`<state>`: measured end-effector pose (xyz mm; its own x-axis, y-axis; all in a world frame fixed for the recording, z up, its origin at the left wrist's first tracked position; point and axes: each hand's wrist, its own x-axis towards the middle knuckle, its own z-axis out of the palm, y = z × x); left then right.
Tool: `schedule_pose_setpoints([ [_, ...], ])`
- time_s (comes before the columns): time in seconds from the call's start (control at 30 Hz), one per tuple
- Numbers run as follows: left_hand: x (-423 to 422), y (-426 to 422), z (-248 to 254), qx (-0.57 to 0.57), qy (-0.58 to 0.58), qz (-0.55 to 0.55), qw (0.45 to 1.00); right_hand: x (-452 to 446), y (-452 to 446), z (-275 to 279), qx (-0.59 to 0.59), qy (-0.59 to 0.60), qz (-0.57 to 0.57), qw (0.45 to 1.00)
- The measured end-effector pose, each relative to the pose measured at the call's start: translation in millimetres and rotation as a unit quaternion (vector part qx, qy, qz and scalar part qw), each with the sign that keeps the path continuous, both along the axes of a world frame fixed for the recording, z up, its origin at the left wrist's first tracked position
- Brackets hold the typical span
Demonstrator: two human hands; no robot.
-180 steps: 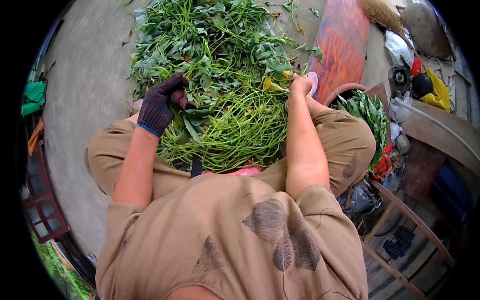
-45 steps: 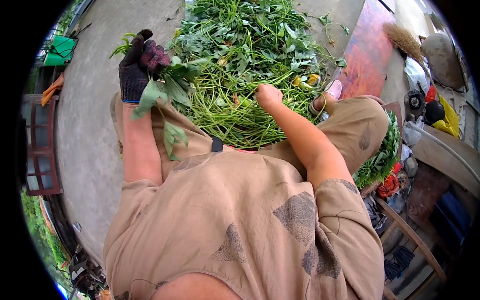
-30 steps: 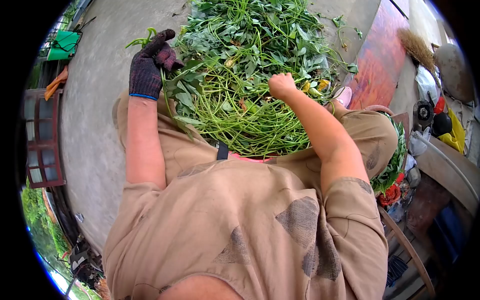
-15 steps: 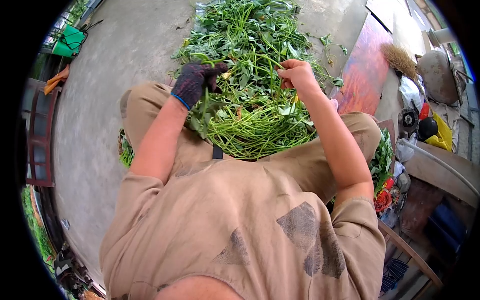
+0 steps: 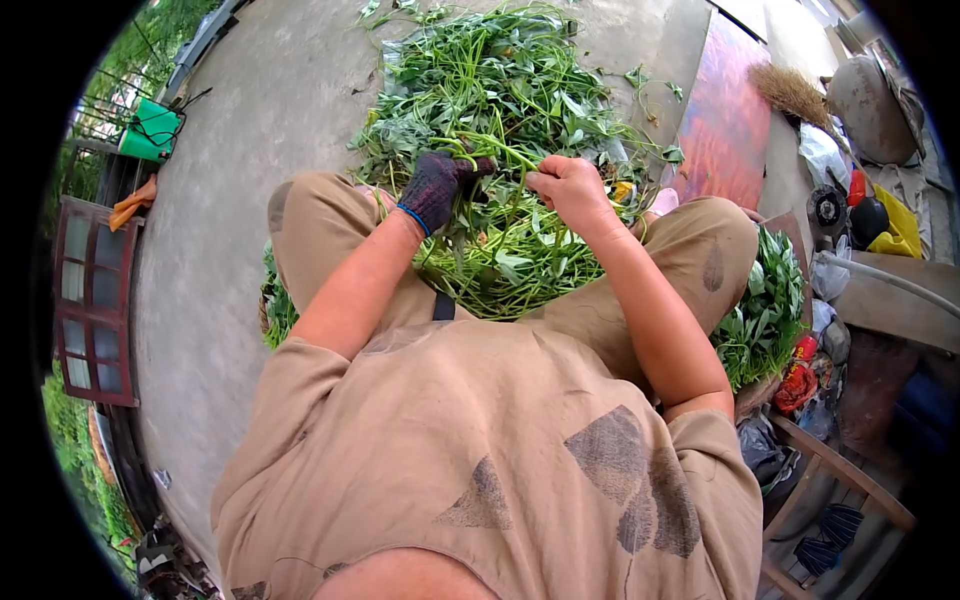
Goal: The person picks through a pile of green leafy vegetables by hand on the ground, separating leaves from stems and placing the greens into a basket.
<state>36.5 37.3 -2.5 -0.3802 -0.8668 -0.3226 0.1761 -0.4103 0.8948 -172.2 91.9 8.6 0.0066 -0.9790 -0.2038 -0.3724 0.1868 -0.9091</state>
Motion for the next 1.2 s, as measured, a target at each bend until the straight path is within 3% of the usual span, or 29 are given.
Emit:
schedule_pose_setpoints([
  [0.03,-0.8,-0.1,-3.2,0.016,0.017,-0.019,1.000,0.2,2.5,-0.5,0.016,-0.058,-0.005,0.998],
  [0.17,-12.1,4.3,-8.4,0.105,0.078,-0.053,0.990,-5.4,1.5,-21.0,0.015,0.054,-0.004,0.998],
  [0.23,-13.0,0.4,-18.7,0.169,0.084,-0.066,0.980,-5.9,7.7,-11.9,-0.061,0.255,-0.003,0.965],
  [0.3,-13.6,-2.4,-18.8,0.115,-0.014,-0.063,0.991,-6.5,11.7,-9.9,-0.126,0.400,-0.008,0.908],
  [0.33,-14.4,-3.9,-11.6,0.082,-0.086,-0.057,0.991,-8.7,9.0,-6.2,-0.078,0.397,0.001,0.914],
  [0.4,-12.4,-12.1,-25.7,-0.033,-0.183,-0.013,0.983,-12.4,10.5,7.8,-0.020,0.268,0.013,0.963],
  [0.47,4.2,-45.2,-88.2,-0.239,-0.232,0.040,0.942,-13.1,12.9,3.2,-0.010,0.150,0.003,0.989],
  [0.53,20.8,-60.4,-92.5,-0.201,-0.244,0.058,0.947,-14.5,13.8,10.6,0.017,0.059,-0.028,0.998],
  [0.6,19.6,-63.5,-69.8,0.118,-0.167,0.058,0.977,-14.9,13.5,13.6,0.018,-0.040,-0.069,0.997],
  [0.7,-13.8,-9.0,-28.3,0.093,0.028,-0.040,0.994,-18.5,6.3,-1.2,0.090,-0.102,-0.053,0.989],
  [0.77,-28.4,15.1,-26.1,0.077,0.043,-0.062,0.994,-13.4,1.6,-10.0,0.106,-0.096,-0.048,0.989],
  [0.8,-34.6,25.8,-9.3,0.130,0.073,-0.075,0.986,-9.9,0.6,-12.1,0.103,-0.085,-0.051,0.990],
  [0.83,-36.7,30.2,-14.8,0.047,0.036,-0.082,0.995,-7.7,0.1,-16.1,0.101,-0.074,-0.053,0.991],
  [0.9,-33.4,23.5,-23.9,0.151,0.074,-0.053,0.984,-13.8,-0.7,-29.3,0.079,-0.038,-0.016,0.996],
  [1.0,-27.3,12.5,-23.2,0.158,0.053,-0.040,0.985,-15.6,7.4,-18.0,0.127,-0.037,0.041,0.990],
  [1.1,-25.3,11.8,-12.5,0.079,-0.086,-0.050,0.992,-19.3,7.9,-5.2,0.164,-0.110,0.034,0.980],
  [1.13,-20.7,7.7,-17.9,0.033,-0.134,-0.019,0.990,-23.0,6.6,-2.4,0.162,-0.135,0.032,0.977],
  [1.2,-12.2,-13.5,-42.0,0.081,-0.065,0.086,0.991,-26.7,6.0,7.8,0.145,-0.195,-0.016,0.970],
])
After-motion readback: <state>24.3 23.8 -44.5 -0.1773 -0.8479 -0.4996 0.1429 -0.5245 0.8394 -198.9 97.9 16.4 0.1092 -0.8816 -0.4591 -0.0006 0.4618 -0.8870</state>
